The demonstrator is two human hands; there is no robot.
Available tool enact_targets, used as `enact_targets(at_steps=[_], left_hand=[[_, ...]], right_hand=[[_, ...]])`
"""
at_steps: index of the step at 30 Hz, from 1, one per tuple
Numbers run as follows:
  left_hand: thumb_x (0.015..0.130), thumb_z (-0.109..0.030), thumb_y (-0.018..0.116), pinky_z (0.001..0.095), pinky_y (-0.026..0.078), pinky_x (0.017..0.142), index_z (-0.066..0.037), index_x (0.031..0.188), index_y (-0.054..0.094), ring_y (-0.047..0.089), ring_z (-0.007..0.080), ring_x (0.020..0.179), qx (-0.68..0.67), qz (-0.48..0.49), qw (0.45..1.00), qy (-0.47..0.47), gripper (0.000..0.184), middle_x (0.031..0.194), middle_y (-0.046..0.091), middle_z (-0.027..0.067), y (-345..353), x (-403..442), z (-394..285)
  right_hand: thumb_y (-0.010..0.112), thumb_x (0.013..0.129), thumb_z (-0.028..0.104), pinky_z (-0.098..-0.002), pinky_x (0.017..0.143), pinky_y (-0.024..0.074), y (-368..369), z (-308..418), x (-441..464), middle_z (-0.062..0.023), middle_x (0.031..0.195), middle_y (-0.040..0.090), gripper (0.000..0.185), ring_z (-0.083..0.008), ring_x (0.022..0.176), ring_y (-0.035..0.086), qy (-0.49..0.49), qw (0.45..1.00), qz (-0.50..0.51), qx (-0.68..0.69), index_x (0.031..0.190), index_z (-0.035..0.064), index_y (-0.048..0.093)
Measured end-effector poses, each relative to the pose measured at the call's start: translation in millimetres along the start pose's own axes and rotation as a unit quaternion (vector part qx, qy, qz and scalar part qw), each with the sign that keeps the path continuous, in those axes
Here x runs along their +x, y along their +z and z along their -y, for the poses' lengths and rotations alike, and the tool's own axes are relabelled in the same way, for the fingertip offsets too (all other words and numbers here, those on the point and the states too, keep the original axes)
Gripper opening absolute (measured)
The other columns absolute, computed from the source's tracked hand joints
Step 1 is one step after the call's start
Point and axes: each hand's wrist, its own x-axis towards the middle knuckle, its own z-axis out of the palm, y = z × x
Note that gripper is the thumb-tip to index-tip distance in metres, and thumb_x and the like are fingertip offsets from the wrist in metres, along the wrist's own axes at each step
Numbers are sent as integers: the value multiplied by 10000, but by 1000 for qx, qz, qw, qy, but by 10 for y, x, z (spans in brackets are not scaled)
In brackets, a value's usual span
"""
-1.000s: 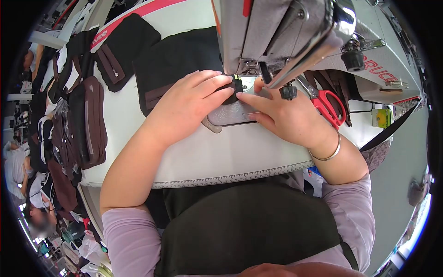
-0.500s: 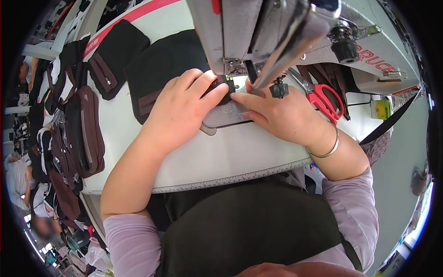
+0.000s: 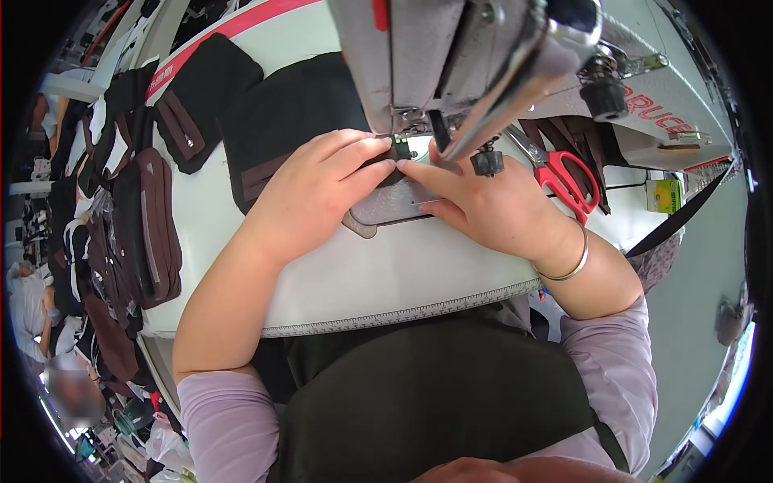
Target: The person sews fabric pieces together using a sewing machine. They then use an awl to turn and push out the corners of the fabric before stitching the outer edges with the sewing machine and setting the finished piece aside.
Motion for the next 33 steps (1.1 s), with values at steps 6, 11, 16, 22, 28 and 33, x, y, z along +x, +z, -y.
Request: enact_targets(at_steps=[6,11,16,22,28,33], left_hand=[[770,-46,640,382,526,971,-35,1095,677,595,258,1165,-33,4,999,2,328,1210,619,65,-8,-20,-26],[772,-47,642,378,525,973,-35,1101,678,591,251,1174,-31,15,999,-2,331,1211,619,66,-19,-16,-25],[778,-52,638,375,522,980,-35,1112,679,588,248,1184,-27,23,999,-5,336,1224,620,60,-24,-17,-18],[788,-58,633,377,520,988,-42,1121,688,586,246,1191,-20,17,1000,8,338,1240,622,53,-5,-27,20],[788,-64,636,389,521,986,-41,1098,717,588,235,1191,-45,22,998,48,321,1218,657,33,-26,-42,101],[786,-57,636,382,520,990,-34,1078,717,591,222,1196,-13,30,999,38,304,1223,670,19,-45,-27,86]], right_hand=[[815,797,260,-284,540,488,-5,-31,-11,-24,1168,639,490,-140,715,635,-31,999,-7,22,1268,203,692],[807,808,249,-271,519,474,-15,-16,-7,-11,1150,609,463,-135,665,593,-14,999,15,30,1254,193,695],[797,821,244,-271,506,468,-6,-25,-4,-2,1139,595,446,-137,633,575,-18,999,7,34,1252,192,692],[787,834,241,-274,483,454,-21,-5,-6,5,1128,580,419,-133,614,574,8,999,24,46,1241,199,694],[780,843,238,-309,507,476,-31,-33,-17,3,1101,607,380,-138,650,608,6,998,32,45,1215,200,711],[799,814,216,-333,628,525,20,-45,-25,-33,948,654,395,-205,759,655,-7,1000,-17,14,1202,204,725]])
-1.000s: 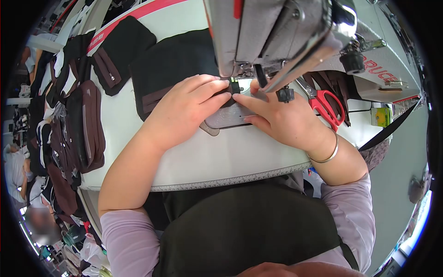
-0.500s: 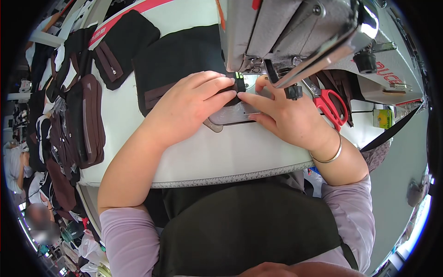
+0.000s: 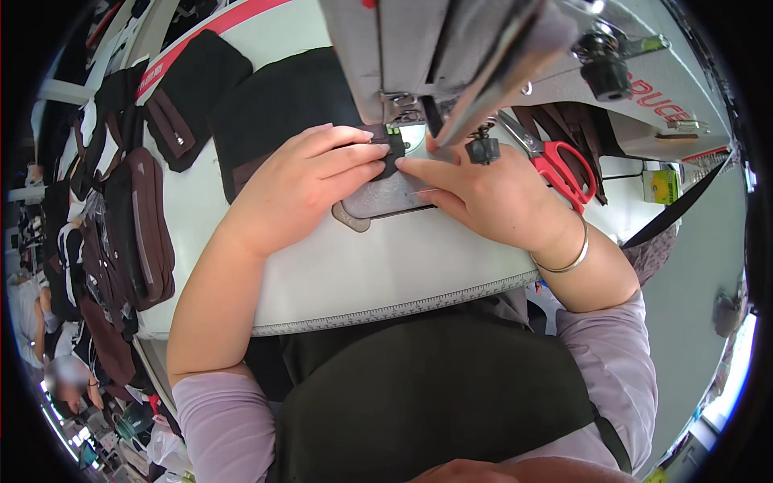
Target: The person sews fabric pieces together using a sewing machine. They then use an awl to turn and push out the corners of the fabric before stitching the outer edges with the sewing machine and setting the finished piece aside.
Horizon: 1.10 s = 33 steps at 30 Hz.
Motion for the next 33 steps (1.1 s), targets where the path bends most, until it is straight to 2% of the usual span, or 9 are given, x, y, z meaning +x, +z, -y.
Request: enact_targets(at_steps=[9,21,33], left_hand=[[785,-28,628,378,522,989,-42,1069,699,589,232,1211,18,-8,1000,-6,292,1231,662,22,-10,34,6],[762,-18,630,378,533,956,-22,1066,679,600,249,1177,14,-22,1000,-14,308,1214,655,56,1,72,0],[771,-33,631,385,520,978,-43,1067,694,596,257,1191,27,-17,999,-28,303,1227,656,53,23,54,-11]], right_hand=[[804,808,204,-345,676,542,6,-6,26,-46,931,632,372,-247,796,667,20,1000,2,12,1173,182,734],[795,824,225,-361,652,532,31,-41,57,-91,885,618,363,-254,773,657,18,1000,-7,-1,1178,172,733],[804,811,225,-357,678,547,34,-54,44,-73,905,666,396,-255,780,673,21,1000,7,13,1196,165,731]])
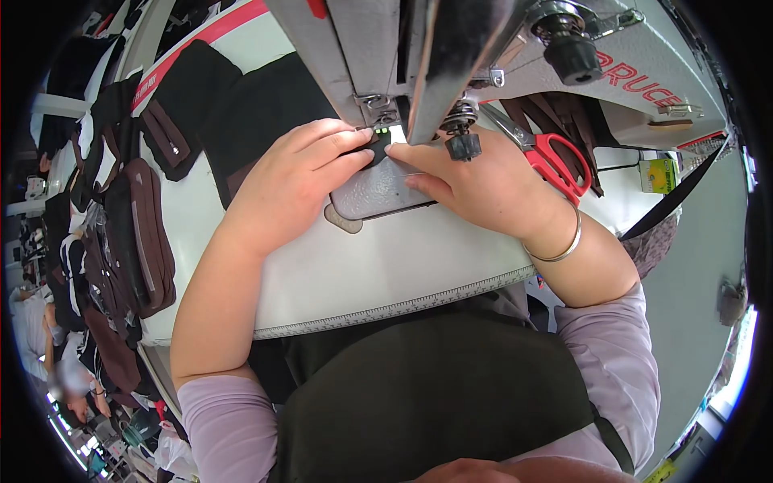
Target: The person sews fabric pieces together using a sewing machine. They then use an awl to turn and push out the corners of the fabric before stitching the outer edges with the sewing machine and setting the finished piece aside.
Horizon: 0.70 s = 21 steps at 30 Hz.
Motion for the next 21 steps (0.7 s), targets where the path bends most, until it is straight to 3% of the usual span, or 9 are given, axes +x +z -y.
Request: enact_targets(at_steps=[4,7,13,21], left_hand=[[776,-45,633,395,519,991,-38,1054,701,598,255,1194,-49,4,998,31,287,1215,663,55,-23,-51,-42],[782,-52,634,401,516,1000,-37,1054,703,595,253,1198,-56,11,998,25,281,1220,661,54,-23,-69,-78],[783,-57,642,397,508,1011,-39,1066,706,582,245,1209,-55,21,998,1,291,1226,658,49,1,-74,-94],[779,-37,646,382,523,979,-42,1074,713,578,241,1211,-63,15,998,27,303,1221,661,42,4,-69,-23]], right_hand=[[810,803,227,-338,684,551,-49,33,-8,-59,946,679,417,-238,792,672,6,1000,25,1,1209,173,729],[815,798,231,-322,687,550,-11,6,-30,-51,974,685,444,-222,817,667,-32,999,-4,8,1231,186,724],[817,793,228,-315,708,549,-54,39,-15,-66,1097,689,471,-207,884,666,-13,1000,9,1,1253,190,719],[822,789,158,-356,720,502,-45,26,-13,-74,1115,586,465,-233,777,602,-11,999,15,44,1240,140,715]])
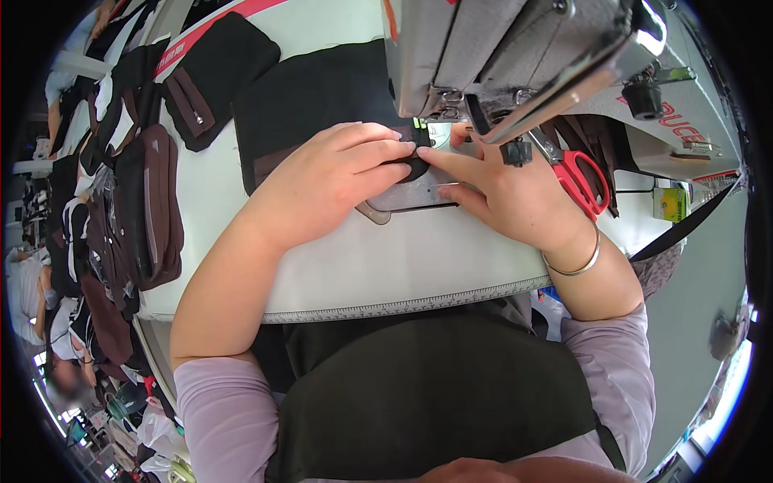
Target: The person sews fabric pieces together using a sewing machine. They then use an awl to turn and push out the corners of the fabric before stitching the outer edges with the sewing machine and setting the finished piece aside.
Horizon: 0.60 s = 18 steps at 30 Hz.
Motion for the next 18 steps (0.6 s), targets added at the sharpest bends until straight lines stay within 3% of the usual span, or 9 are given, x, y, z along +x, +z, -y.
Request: enact_targets(at_steps=[4,12,18], left_hand=[[777,-32,647,378,527,974,-41,1083,715,575,238,1216,3,-3,1000,5,314,1227,663,38,5,-7,5],[784,-40,643,382,522,986,-41,1096,717,579,232,1208,4,-8,1000,9,320,1233,668,29,15,-3,14],[789,-45,634,393,519,993,-35,1093,714,584,236,1206,8,-5,1000,3,315,1225,675,28,-11,9,-8]], right_hand=[[821,790,160,-359,723,505,-2,-3,8,-73,1117,582,456,-230,778,602,5,1000,5,8,1232,130,714],[804,815,195,-309,588,505,8,21,-26,-10,1143,590,419,-137,680,611,7,1000,17,1,1226,196,722],[802,815,222,-308,618,528,6,23,-12,-21,1061,644,412,-164,761,645,-11,997,-5,-70,1220,228,729]])
